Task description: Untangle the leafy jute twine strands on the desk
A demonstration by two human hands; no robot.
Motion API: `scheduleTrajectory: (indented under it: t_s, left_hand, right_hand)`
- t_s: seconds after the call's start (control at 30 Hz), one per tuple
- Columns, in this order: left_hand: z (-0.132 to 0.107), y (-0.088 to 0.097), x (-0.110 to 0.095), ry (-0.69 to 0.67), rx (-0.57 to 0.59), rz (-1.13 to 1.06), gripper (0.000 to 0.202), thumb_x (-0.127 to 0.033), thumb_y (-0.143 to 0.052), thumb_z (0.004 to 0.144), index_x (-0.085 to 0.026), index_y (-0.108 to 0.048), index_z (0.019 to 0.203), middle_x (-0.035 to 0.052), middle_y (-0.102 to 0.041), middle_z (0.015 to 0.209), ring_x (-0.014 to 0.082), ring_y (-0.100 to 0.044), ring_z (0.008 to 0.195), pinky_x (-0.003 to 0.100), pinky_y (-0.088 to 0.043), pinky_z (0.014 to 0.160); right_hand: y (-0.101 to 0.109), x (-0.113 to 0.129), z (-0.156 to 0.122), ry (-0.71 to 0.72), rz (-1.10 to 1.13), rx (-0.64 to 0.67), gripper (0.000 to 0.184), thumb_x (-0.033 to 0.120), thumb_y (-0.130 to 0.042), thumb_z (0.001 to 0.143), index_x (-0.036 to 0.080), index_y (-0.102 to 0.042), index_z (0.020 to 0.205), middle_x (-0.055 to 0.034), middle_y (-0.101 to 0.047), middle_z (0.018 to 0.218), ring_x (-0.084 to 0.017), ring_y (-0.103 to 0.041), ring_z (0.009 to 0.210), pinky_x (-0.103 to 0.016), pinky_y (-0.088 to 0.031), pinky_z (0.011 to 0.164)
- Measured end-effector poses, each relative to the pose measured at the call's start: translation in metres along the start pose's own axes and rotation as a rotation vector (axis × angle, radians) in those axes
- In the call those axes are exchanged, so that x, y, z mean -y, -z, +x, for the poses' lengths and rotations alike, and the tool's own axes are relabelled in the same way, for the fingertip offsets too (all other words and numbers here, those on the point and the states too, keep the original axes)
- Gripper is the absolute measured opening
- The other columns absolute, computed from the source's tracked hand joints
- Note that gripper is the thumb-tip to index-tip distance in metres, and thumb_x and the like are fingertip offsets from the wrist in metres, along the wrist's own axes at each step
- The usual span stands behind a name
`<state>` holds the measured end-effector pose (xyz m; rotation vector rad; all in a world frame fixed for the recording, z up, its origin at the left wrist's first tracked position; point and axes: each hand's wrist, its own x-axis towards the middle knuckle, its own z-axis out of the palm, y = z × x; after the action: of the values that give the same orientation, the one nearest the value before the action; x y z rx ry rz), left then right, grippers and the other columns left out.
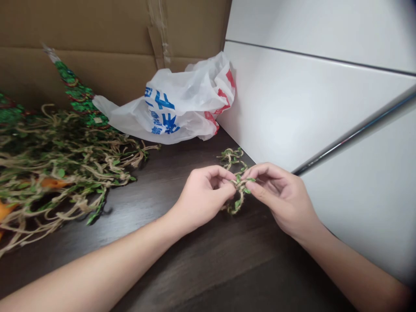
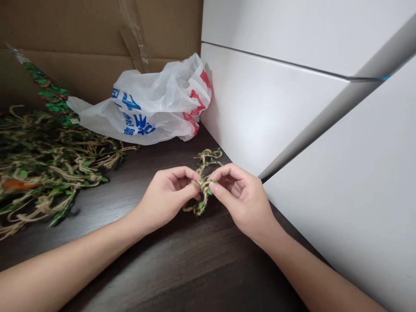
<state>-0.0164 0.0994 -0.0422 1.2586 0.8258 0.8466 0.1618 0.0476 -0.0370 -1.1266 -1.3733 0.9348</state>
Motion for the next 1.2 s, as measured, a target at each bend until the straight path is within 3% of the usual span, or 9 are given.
scheduleTrajectory:
  t_s: [0.13,0.33,0.43,0.63,0.7,0.8,0.9,0.97,1.2]
  left_hand:
    - [-0.001,0.000,-0.003,0.020,0.020,-0.009,0.005,-0.015,-0.072,0.074,-0.015,-0.067,0.077,-0.0011,-0.068,0.058,0.0100,-0.059,0.052,0.021,-0.046,0.052]
    - [0.000,0.000,-0.008,0.044,-0.056,-0.070,0.007,-0.014,-0.068,0.073,-0.015,-0.064,0.068,-0.0035,-0.064,0.055,0.0074,-0.057,0.048,0.019,-0.043,0.049]
    - [0.002,0.001,-0.008,0.051,-0.087,-0.117,0.010,-0.015,-0.069,0.074,-0.015,-0.062,0.066,-0.0030,-0.063,0.055,0.0085,-0.059,0.046,0.020,-0.044,0.048]
    - [0.005,0.002,-0.003,0.037,-0.157,-0.153,0.012,-0.015,-0.066,0.075,-0.018,-0.056,0.069,-0.0031,-0.064,0.062,0.0093,-0.058,0.046,0.023,-0.046,0.049]
    - [0.003,0.001,0.000,-0.033,-0.142,-0.035,0.008,-0.011,-0.064,0.074,-0.018,-0.061,0.076,-0.0046,-0.061,0.064,0.0091,-0.056,0.052,0.022,-0.045,0.053]
    - [-0.001,0.000,0.005,-0.176,-0.055,0.188,0.020,-0.009,-0.062,0.076,-0.019,-0.071,0.091,-0.0030,-0.061,0.072,0.0107,-0.054,0.063,0.023,-0.043,0.058]
    - [-0.004,0.001,0.007,-0.233,-0.035,0.304,0.012,-0.013,-0.064,0.078,-0.019,-0.073,0.083,-0.0005,-0.064,0.075,0.0120,-0.053,0.065,0.024,-0.042,0.060]
    - [-0.004,0.002,0.004,-0.191,-0.035,0.256,0.005,-0.015,-0.067,0.077,-0.017,-0.069,0.073,-0.0009,-0.063,0.069,0.0117,-0.053,0.064,0.025,-0.042,0.060]
    - [0.001,0.009,-0.007,0.032,-0.073,-0.067,0.020,-0.022,-0.073,0.071,-0.018,-0.059,0.059,-0.0029,-0.056,0.054,0.0092,-0.046,0.048,0.023,-0.033,0.044]
  right_hand:
    - [0.000,0.001,-0.003,0.043,-0.050,0.008,0.005,0.021,-0.073,0.096,0.023,-0.069,0.093,-0.0026,-0.069,0.091,-0.016,-0.066,0.082,-0.028,-0.056,0.073]
    - [0.000,0.007,-0.007,0.368,-0.406,0.121,0.018,0.006,-0.065,0.095,0.024,-0.067,0.097,-0.0054,-0.069,0.099,-0.021,-0.067,0.094,-0.037,-0.054,0.084]
    - [-0.001,0.008,-0.006,0.427,-0.499,0.123,0.021,0.004,-0.063,0.094,0.024,-0.066,0.098,-0.0059,-0.070,0.100,-0.021,-0.068,0.093,-0.037,-0.054,0.083]
    - [-0.002,0.002,-0.008,0.245,-0.413,0.050,0.011,0.016,-0.065,0.099,0.026,-0.067,0.097,-0.0037,-0.072,0.095,-0.021,-0.068,0.087,-0.036,-0.055,0.078]
    - [-0.002,-0.001,-0.008,0.156,-0.321,0.012,0.006,0.021,-0.067,0.100,0.026,-0.067,0.097,-0.0032,-0.071,0.095,-0.019,-0.068,0.087,-0.033,-0.056,0.078]
    - [-0.002,-0.003,-0.006,0.066,-0.226,0.016,0.003,0.024,-0.070,0.098,0.025,-0.067,0.096,-0.0021,-0.069,0.092,-0.017,-0.067,0.081,-0.030,-0.055,0.073]
    - [-0.002,-0.001,-0.005,0.021,-0.189,0.024,0.005,0.023,-0.071,0.096,0.023,-0.067,0.093,-0.0010,-0.068,0.086,-0.016,-0.066,0.077,-0.028,-0.055,0.070]
    - [-0.003,0.000,-0.004,0.016,-0.160,0.021,0.006,0.022,-0.072,0.095,0.023,-0.067,0.092,-0.0009,-0.068,0.085,-0.016,-0.065,0.076,-0.026,-0.055,0.069]
    - [-0.002,0.002,-0.009,0.132,-0.201,0.063,0.005,0.020,-0.068,0.098,0.024,-0.068,0.095,-0.0028,-0.069,0.092,-0.017,-0.067,0.085,-0.029,-0.056,0.078]
